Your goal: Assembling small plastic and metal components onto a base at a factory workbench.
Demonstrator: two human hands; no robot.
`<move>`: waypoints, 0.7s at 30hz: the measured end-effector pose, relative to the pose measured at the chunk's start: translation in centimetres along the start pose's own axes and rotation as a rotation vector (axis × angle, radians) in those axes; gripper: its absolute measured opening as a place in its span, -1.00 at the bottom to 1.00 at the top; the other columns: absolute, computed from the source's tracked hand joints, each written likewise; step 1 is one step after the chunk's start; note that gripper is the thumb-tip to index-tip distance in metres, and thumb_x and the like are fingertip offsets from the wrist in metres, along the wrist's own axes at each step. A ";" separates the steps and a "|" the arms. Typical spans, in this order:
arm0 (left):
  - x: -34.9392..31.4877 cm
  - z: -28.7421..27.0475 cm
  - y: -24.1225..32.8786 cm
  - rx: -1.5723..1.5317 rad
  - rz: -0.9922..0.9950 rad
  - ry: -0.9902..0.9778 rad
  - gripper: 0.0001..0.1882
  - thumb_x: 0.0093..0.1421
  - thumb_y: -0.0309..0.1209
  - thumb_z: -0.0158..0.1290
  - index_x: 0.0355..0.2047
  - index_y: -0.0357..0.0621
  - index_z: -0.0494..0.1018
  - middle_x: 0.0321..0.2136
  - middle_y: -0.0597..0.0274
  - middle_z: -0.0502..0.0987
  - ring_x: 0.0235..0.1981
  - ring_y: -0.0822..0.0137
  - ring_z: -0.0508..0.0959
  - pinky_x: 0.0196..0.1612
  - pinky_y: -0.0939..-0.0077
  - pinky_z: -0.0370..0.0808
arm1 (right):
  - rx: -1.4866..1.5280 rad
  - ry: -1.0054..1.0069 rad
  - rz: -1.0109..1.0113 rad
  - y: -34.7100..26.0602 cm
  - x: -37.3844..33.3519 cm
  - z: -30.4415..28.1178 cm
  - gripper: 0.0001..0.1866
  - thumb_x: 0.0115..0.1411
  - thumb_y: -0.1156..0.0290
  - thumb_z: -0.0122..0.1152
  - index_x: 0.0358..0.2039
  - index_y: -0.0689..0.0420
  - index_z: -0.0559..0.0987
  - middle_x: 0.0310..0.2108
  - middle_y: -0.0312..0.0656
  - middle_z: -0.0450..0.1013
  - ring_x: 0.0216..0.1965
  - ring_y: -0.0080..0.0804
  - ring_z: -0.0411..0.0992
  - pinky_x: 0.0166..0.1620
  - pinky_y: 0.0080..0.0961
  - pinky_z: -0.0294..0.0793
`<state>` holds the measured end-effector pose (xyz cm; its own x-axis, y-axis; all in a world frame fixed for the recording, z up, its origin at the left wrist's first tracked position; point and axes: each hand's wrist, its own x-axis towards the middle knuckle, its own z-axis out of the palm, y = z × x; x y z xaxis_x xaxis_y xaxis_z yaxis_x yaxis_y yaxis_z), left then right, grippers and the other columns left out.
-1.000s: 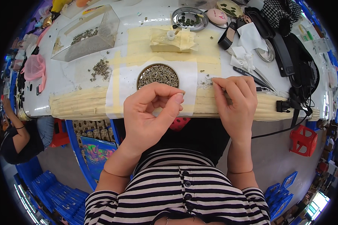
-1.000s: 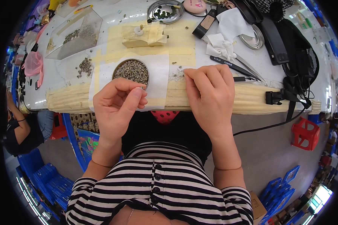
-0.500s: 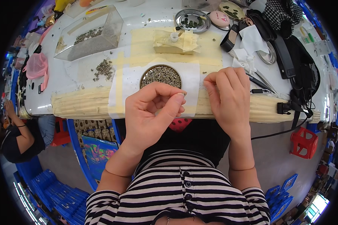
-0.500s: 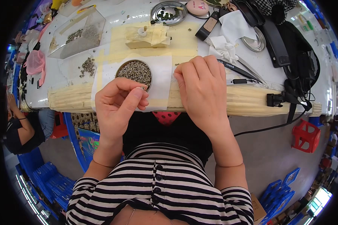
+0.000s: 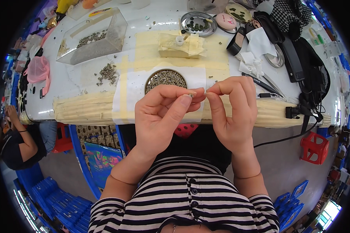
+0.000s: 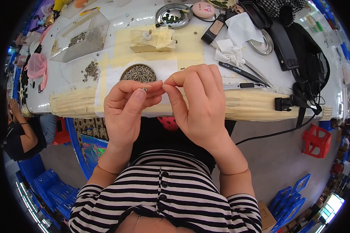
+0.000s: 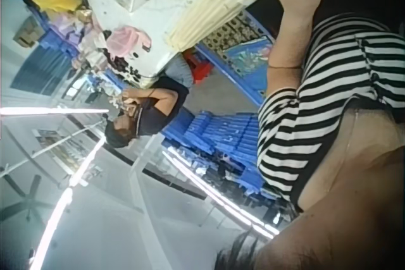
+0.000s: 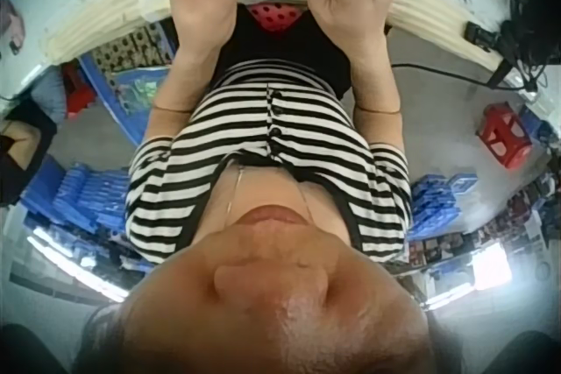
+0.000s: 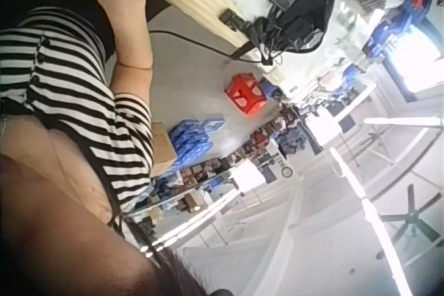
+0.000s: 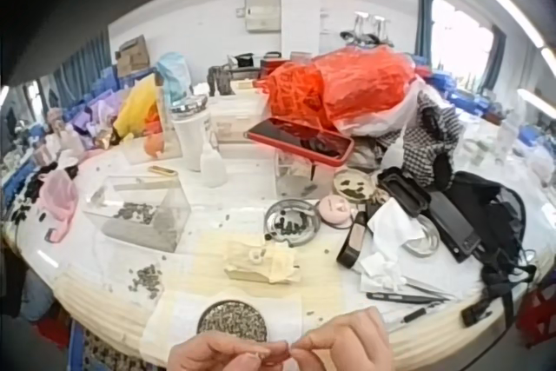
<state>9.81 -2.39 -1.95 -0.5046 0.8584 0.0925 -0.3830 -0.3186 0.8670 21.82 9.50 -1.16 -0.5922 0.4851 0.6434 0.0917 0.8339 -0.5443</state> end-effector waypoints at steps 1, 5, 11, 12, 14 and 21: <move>0.0 0.0 0.0 -0.032 -0.004 -0.005 -0.85 0.37 -0.59 -0.04 -0.10 -0.39 0.45 -0.11 -0.08 0.61 -0.05 0.24 0.62 0.02 0.40 0.61 | -0.030 0.028 -0.033 0.1 0.0 0.2 -0.83 0.04 0.58 0.36 -0.38 0.17 0.52 -0.41 -0.20 0.38 -0.39 -0.23 0.31 -0.33 -0.37 0.32; -0.1 -0.1 0.1 -0.061 -0.009 -0.011 -0.85 0.37 -0.58 -0.05 -0.10 -0.38 0.44 -0.11 -0.08 0.60 -0.04 0.22 0.62 0.03 0.38 0.61 | -0.060 0.104 -0.088 0.1 -0.1 0.7 -0.82 0.01 0.58 0.39 -0.39 0.17 0.55 -0.44 -0.21 0.40 -0.44 -0.26 0.35 -0.40 -0.40 0.34; -0.1 -0.4 0.2 -0.160 -0.079 -0.006 -0.85 0.39 -0.52 -0.04 -0.12 -0.35 0.45 -0.11 -0.09 0.60 -0.04 0.21 0.63 0.02 0.38 0.62 | -0.013 0.163 -0.049 -0.6 -0.3 1.1 -0.83 -0.02 0.61 0.42 -0.40 0.19 0.59 -0.48 -0.23 0.46 -0.49 -0.31 0.42 -0.45 -0.48 0.41; -0.1 -0.4 0.2 -0.185 -0.089 -0.001 -0.84 0.39 -0.51 -0.04 -0.11 -0.35 0.45 -0.11 -0.09 0.60 -0.04 0.21 0.63 0.03 0.38 0.62 | -0.005 0.169 -0.061 -0.6 -0.3 1.1 -0.82 -0.02 0.62 0.42 -0.39 0.20 0.60 -0.48 -0.22 0.47 -0.48 -0.31 0.43 -0.45 -0.48 0.42; 0.0 -0.4 0.2 -0.234 -0.109 0.007 -0.83 0.39 -0.50 -0.04 -0.11 -0.34 0.46 -0.10 -0.10 0.60 -0.04 0.20 0.63 0.03 0.38 0.62 | 0.011 0.182 -0.083 -0.5 -0.2 1.3 -0.81 -0.03 0.63 0.41 -0.37 0.21 0.61 -0.46 -0.21 0.49 -0.47 -0.31 0.45 -0.43 -0.48 0.45; 0.0 -0.7 0.3 -0.233 -0.110 0.001 -0.82 0.40 -0.49 -0.05 -0.09 -0.34 0.46 -0.07 -0.12 0.58 -0.01 0.17 0.61 0.07 0.34 0.60 | 0.036 0.189 -0.064 -0.4 -0.3 1.6 -0.79 -0.05 0.66 0.41 -0.35 0.22 0.64 -0.46 -0.21 0.52 -0.47 -0.31 0.48 -0.42 -0.50 0.47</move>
<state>9.18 -2.71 -2.04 -0.4508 0.8926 0.0029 -0.6034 -0.3072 0.7359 20.71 8.62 -1.98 -0.4343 0.4750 0.7653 0.0276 0.8562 -0.5158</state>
